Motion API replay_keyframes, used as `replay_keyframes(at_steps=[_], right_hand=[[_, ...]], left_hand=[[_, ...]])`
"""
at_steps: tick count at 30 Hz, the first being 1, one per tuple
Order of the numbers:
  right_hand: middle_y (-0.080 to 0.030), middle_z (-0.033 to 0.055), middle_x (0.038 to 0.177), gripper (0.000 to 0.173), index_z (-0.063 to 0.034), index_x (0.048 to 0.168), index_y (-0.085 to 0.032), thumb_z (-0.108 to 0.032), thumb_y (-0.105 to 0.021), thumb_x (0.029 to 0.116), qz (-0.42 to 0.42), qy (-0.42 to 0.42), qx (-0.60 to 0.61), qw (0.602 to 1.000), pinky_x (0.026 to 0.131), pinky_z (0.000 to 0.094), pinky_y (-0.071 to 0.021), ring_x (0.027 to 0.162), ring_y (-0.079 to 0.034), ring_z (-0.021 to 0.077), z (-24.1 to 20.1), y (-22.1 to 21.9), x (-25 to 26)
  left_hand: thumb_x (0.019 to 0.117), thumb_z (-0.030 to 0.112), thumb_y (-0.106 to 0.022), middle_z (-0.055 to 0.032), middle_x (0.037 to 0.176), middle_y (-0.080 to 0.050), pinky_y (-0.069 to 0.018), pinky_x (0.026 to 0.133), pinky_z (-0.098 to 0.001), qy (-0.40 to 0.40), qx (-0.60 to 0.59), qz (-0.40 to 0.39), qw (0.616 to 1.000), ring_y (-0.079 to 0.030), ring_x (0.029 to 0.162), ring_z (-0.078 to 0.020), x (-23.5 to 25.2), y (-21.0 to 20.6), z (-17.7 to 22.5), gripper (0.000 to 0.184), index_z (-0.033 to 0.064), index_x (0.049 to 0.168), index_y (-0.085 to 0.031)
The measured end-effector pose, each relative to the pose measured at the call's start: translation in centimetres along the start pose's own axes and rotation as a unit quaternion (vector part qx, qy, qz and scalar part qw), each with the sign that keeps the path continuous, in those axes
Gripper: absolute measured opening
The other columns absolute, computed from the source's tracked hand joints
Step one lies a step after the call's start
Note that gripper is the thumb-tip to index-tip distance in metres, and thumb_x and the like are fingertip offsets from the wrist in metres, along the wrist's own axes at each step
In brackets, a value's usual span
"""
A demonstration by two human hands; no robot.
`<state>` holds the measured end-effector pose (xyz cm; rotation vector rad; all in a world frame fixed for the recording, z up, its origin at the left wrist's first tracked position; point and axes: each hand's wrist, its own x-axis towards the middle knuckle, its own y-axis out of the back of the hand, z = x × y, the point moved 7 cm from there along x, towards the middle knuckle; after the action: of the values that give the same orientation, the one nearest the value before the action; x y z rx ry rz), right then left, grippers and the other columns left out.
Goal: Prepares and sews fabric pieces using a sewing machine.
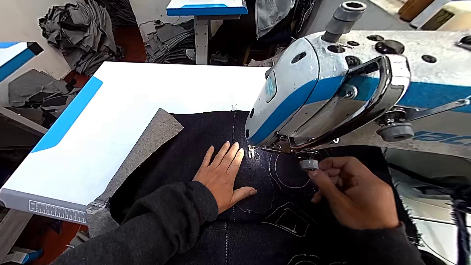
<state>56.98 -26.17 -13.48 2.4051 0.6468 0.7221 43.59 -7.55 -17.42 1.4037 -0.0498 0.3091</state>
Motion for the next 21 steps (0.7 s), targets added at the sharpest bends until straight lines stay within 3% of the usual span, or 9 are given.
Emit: replay_keyframes(at_steps=[2,4,6,8,14,18,21], right_hand=[[-0.069,0.0058,0.084,0.031,-0.0023,0.102,-0.067,-0.032,-0.063,0.0935,-0.010,0.088,-0.051,0.995,0.056,0.0356,-0.0586,0.066,-0.067,0.0141,-1.1,0.1,-0.6],[-0.074,0.0079,0.097,0.028,-0.0067,0.095,-0.075,-0.033,-0.065,0.0916,-0.040,0.171,-0.075,0.982,0.076,0.0417,-0.0598,0.090,-0.071,0.0211,-2.6,-1.5,-1.3],[-0.075,0.0090,0.112,0.028,-0.0098,0.096,-0.077,-0.033,-0.063,0.0931,-0.072,0.237,-0.076,0.966,0.093,0.0421,-0.0580,0.111,-0.070,0.0253,-3.2,-4.1,-1.8],[-0.072,0.0097,0.125,0.031,-0.0103,0.101,-0.078,-0.035,-0.059,0.0952,-0.097,0.266,-0.066,0.957,0.104,0.0425,-0.0531,0.124,-0.065,0.0267,-2.4,-6.3,-1.8],[-0.073,0.0082,0.125,0.037,-0.0086,0.108,-0.077,-0.039,-0.061,0.0938,-0.100,0.262,-0.026,0.959,0.109,0.0372,-0.0494,0.128,-0.063,0.0230,-1.4,-6.8,-1.1],[-0.071,0.0062,0.129,0.041,-0.0108,0.112,-0.075,-0.045,-0.057,0.0970,-0.105,0.250,-0.041,0.962,0.110,0.0396,-0.0491,0.132,-0.060,0.0236,-1.1,-6.6,-2.7],[-0.072,0.0071,0.129,0.041,-0.0133,0.112,-0.075,-0.047,-0.054,0.1006,-0.106,0.228,-0.050,0.967,0.108,0.0426,-0.0521,0.131,-0.062,0.0265,-1.0,-5.5,-5.8]], left_hand=[[0.0940,0.075,-0.042,-0.0143,0.163,-0.038,-0.0204,0.122,-0.0631,0.006,0.008,-0.007,1.000,-0.029,0.154,-0.0309,-0.1,0.1,0.1,0.094,0.0033,0.155,-0.041],[0.0948,0.074,-0.041,-0.0138,0.164,-0.037,-0.0196,0.122,-0.0632,0.009,0.015,-0.007,1.000,-0.029,0.155,-0.0306,-0.1,0.0,0.1,0.094,0.0023,0.155,-0.041],[0.0955,0.073,-0.041,-0.0143,0.164,-0.037,-0.0190,0.122,-0.0638,0.009,0.013,-0.005,1.000,-0.029,0.155,-0.0308,-0.3,0.1,0.2,0.093,0.0011,0.155,-0.041],[0.0955,0.073,-0.040,-0.0146,0.163,-0.037,-0.0197,0.122,-0.0644,0.007,0.012,0.003,1.000,-0.030,0.154,-0.0311,-0.3,0.2,0.2,0.093,0.0010,0.155,-0.042],[0.0958,0.073,-0.040,-0.0124,0.165,-0.036,-0.0183,0.123,-0.0620,0.017,-0.005,-0.020,1.000,-0.027,0.155,-0.0296,-0.1,0.2,-0.1,0.093,0.0023,0.157,-0.038],[0.0950,0.072,-0.043,-0.0138,0.164,-0.037,-0.0199,0.122,-0.0647,0.005,-0.010,-0.002,1.000,-0.030,0.154,-0.0312,-1.0,0.1,0.5,0.093,0.0012,0.155,-0.040],[0.0984,0.069,-0.039,-0.0129,0.167,-0.031,-0.0172,0.124,-0.0608,-0.019,-0.035,-0.048,0.998,-0.024,0.157,-0.0272,-3.2,-0.1,1.6,0.090,0.0022,0.158,-0.035]])
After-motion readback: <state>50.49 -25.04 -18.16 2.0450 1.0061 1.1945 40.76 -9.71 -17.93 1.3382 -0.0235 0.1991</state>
